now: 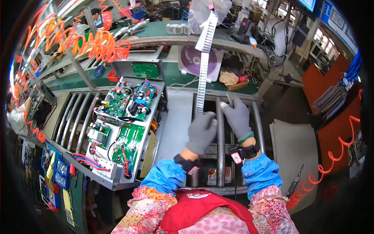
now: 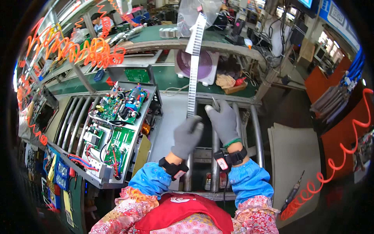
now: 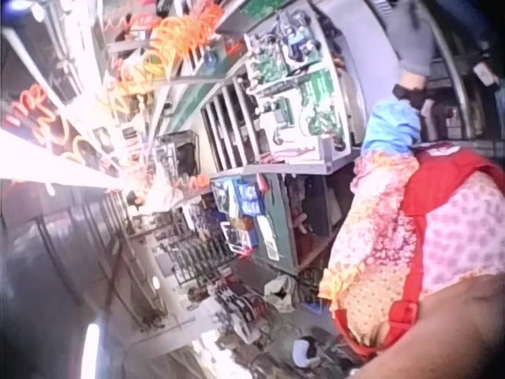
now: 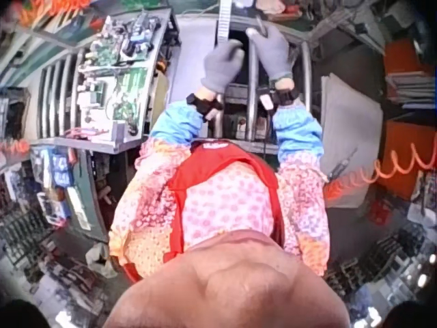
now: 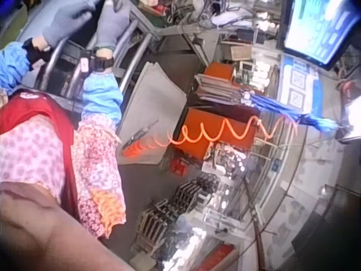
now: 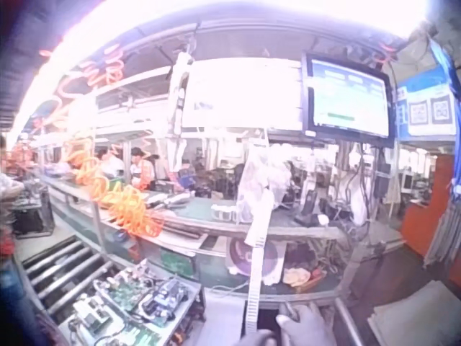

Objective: The worker is assembling a large electronic unit, including applying labels, retrieving wheels/casters from a bin, and using a pneumatic screwdriver to secure components and wheels to the chassis.

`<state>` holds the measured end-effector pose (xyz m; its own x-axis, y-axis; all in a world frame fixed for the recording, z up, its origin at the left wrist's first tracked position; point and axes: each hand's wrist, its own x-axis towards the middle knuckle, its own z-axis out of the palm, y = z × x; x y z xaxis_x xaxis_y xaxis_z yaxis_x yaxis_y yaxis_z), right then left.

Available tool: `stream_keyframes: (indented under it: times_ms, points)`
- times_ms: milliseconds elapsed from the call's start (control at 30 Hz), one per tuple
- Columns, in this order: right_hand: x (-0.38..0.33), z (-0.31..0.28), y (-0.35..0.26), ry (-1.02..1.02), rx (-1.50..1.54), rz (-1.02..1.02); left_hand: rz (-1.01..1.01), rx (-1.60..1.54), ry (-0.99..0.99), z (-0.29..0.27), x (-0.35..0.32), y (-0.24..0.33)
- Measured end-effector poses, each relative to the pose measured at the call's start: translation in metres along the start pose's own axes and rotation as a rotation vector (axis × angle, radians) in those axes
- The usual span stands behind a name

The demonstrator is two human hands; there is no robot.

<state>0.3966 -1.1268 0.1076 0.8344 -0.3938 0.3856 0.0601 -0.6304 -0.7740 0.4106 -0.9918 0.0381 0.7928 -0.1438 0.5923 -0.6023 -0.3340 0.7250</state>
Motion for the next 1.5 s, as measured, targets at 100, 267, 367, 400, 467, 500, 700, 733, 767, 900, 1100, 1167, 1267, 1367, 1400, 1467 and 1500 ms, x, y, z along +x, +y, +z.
stream_keyframes:
  times_ms: [100, 267, 367, 400, 467, 500, 700, 733, 767, 900, 1100, 1167, 1267, 1367, 1400, 1467, 1500]
  points:
    - [0.000, -0.010, 0.003, -0.101, -0.047, 0.199, -0.257, 0.056, 0.146, -0.026, 0.048, -0.042]
    - [-0.027, -0.020, 0.014, -0.235, 0.051, 0.094, -0.437, 0.032, 0.057, -0.034, 0.108, -0.100]
    - [-0.048, -0.026, 0.030, -0.273, 0.107, 0.137, -0.580, -0.082, -0.120, -0.028, 0.122, -0.121]
    - [-0.052, -0.029, 0.036, -0.296, 0.101, 0.211, -0.633, -0.164, -0.261, -0.024, 0.124, -0.126]
    - [-0.053, -0.038, 0.048, -0.313, 0.102, 0.208, -0.615, -0.284, -0.296, -0.013, 0.121, -0.129]
    - [-0.052, -0.042, 0.052, -0.324, 0.107, 0.235, -0.695, -0.336, -0.392, -0.008, 0.120, -0.129]
    - [-0.037, -0.043, 0.049, -0.211, 0.084, 0.221, -0.485, -0.198, -0.495, 0.027, 0.067, -0.069]
    - [-0.036, -0.039, 0.046, -0.223, 0.113, 0.208, -0.349, -0.032, -0.494, 0.031, 0.050, -0.053]
    - [-0.035, -0.032, 0.043, -0.215, 0.102, 0.190, -0.265, 0.091, -0.425, 0.036, 0.028, -0.034]
    - [-0.031, -0.001, 0.040, -0.157, -0.039, 0.129, -0.254, 0.325, -0.564, 0.037, -0.009, 0.012]
    - [-0.019, -0.006, 0.055, -0.328, 0.491, 0.310, -0.660, -0.739, -0.301, 0.001, -0.037, 0.007]
    - [-0.017, -0.020, 0.059, -0.481, 0.664, 0.428, -0.849, -1.055, -0.394, -0.013, -0.044, -0.001]
    - [-0.016, -0.023, 0.059, -0.488, 0.650, 0.398, -0.932, -1.310, -0.690, -0.021, -0.058, 0.005]
    - [-0.016, -0.019, 0.061, -0.416, 0.644, 0.380, -0.888, -1.426, -0.790, -0.022, -0.068, 0.024]
    - [-0.017, -0.017, 0.062, -0.423, 0.661, 0.368, -0.883, -1.346, -0.821, -0.021, -0.069, 0.031]
    - [-0.017, -0.014, 0.065, -0.366, 0.625, 0.284, -0.876, -1.266, -0.858, -0.021, -0.070, 0.043]
    - [-0.018, -0.015, 0.067, -0.365, 0.638, 0.267, -0.921, -1.169, -0.843, -0.020, -0.071, 0.048]
